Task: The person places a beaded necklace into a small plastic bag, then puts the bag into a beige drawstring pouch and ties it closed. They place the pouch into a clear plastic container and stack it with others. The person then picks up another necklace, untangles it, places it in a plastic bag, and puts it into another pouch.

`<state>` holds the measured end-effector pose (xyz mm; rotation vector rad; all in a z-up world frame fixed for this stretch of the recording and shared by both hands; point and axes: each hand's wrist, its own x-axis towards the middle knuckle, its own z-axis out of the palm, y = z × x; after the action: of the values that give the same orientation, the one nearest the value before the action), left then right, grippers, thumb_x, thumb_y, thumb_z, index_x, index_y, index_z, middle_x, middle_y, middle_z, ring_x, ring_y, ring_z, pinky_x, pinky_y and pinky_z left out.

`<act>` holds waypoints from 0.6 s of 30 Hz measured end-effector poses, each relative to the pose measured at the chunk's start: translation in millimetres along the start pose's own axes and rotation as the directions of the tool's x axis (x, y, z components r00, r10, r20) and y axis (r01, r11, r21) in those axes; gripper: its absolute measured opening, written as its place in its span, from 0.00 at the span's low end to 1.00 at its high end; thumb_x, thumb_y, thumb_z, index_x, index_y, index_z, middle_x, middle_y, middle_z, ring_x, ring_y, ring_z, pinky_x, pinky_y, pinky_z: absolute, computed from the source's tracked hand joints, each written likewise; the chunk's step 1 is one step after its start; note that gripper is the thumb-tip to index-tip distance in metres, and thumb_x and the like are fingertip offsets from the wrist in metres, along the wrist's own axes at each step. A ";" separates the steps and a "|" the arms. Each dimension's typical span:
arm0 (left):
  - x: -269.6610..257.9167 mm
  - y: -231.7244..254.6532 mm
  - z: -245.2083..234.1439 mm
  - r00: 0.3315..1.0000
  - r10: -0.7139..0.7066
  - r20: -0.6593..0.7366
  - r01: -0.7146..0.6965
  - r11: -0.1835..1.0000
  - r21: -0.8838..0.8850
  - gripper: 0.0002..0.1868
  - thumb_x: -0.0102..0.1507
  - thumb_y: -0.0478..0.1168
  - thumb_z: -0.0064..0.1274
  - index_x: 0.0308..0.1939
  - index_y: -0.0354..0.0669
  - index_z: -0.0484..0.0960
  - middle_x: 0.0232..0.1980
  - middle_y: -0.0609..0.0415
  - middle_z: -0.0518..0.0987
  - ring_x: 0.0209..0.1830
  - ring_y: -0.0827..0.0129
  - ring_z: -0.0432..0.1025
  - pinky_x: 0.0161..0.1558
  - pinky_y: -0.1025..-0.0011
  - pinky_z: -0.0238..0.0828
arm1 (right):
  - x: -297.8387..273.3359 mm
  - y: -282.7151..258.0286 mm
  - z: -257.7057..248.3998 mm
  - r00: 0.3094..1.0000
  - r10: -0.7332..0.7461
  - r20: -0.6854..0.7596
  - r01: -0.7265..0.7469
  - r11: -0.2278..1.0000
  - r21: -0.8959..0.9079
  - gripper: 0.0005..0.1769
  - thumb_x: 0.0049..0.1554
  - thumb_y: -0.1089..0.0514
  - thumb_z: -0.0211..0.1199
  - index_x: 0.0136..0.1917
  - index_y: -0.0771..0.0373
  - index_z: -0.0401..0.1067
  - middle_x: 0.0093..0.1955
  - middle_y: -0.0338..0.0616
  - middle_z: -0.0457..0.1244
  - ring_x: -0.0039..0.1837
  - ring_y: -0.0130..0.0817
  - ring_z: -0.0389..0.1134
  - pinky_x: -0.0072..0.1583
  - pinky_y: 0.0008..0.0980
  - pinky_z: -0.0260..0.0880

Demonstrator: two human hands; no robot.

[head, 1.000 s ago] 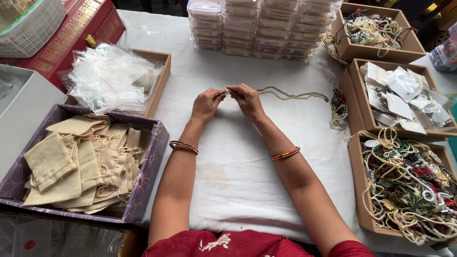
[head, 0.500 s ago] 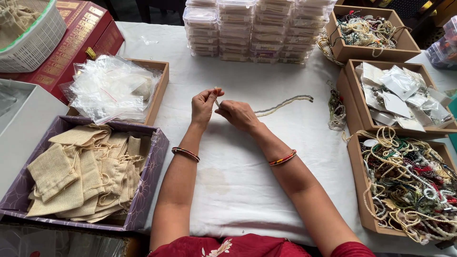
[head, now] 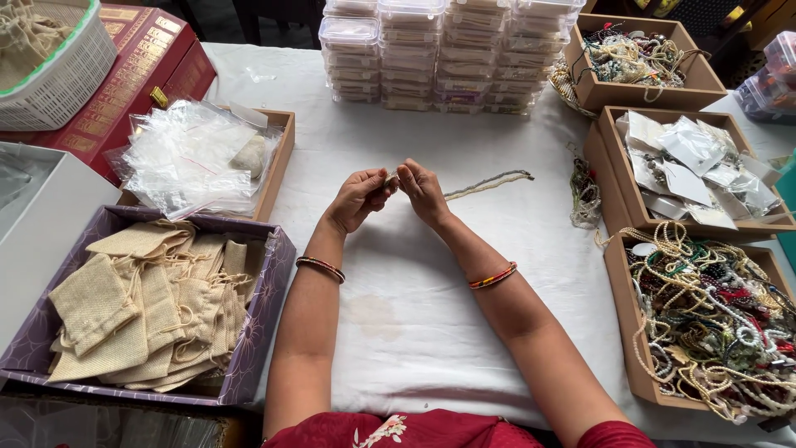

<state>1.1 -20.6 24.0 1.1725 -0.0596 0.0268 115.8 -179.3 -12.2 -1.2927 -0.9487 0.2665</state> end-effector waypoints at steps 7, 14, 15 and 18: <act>-2.2 18.6 23.7 0.953 0.205 -0.222 -0.250 0.947 -0.202 0.14 0.69 0.46 0.53 0.48 0.40 0.85 0.39 0.57 0.85 0.21 0.85 0.56 0.21 0.85 0.52 | -7.6 -52.2 16.3 0.980 -0.063 0.191 0.188 0.620 -0.762 0.17 0.68 0.46 0.54 0.45 0.61 0.67 0.35 0.44 0.65 0.37 0.40 0.67 0.40 0.41 0.67; 22.0 -37.7 -16.3 0.858 0.430 -0.281 -0.213 0.795 0.568 0.12 0.72 0.43 0.52 0.47 0.41 0.88 0.39 0.57 0.86 0.35 0.87 0.74 0.38 0.83 0.73 | -4.8 -50.7 11.4 0.945 -0.281 0.166 0.312 0.631 -0.710 0.17 0.61 0.47 0.66 0.42 0.62 0.70 0.35 0.43 0.66 0.35 0.34 0.67 0.38 0.37 0.68; 22.9 -38.4 -14.9 0.858 0.431 -0.280 -0.214 0.795 0.568 0.12 0.72 0.43 0.52 0.47 0.41 0.88 0.39 0.57 0.86 0.35 0.87 0.74 0.38 0.83 0.73 | -3.7 -49.3 8.0 0.945 -0.282 0.166 0.312 0.630 -0.711 0.17 0.61 0.47 0.66 0.42 0.62 0.70 0.35 0.43 0.66 0.35 0.34 0.67 0.38 0.37 0.68; 20.6 -37.1 -10.8 0.936 0.278 -0.217 -0.134 0.849 0.510 0.14 0.71 0.44 0.47 0.41 0.43 0.86 0.33 0.58 0.83 0.27 0.85 0.65 0.29 0.81 0.63 | -0.6 -35.7 -0.4 0.965 -0.261 -0.012 0.208 0.798 -0.566 0.17 0.59 0.46 0.68 0.44 0.62 0.71 0.36 0.40 0.68 0.36 0.28 0.69 0.37 0.30 0.71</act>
<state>24.0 -25.3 -13.1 1.6574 0.0802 0.4269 104.1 -190.9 19.5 -1.6844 -1.1455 -0.2943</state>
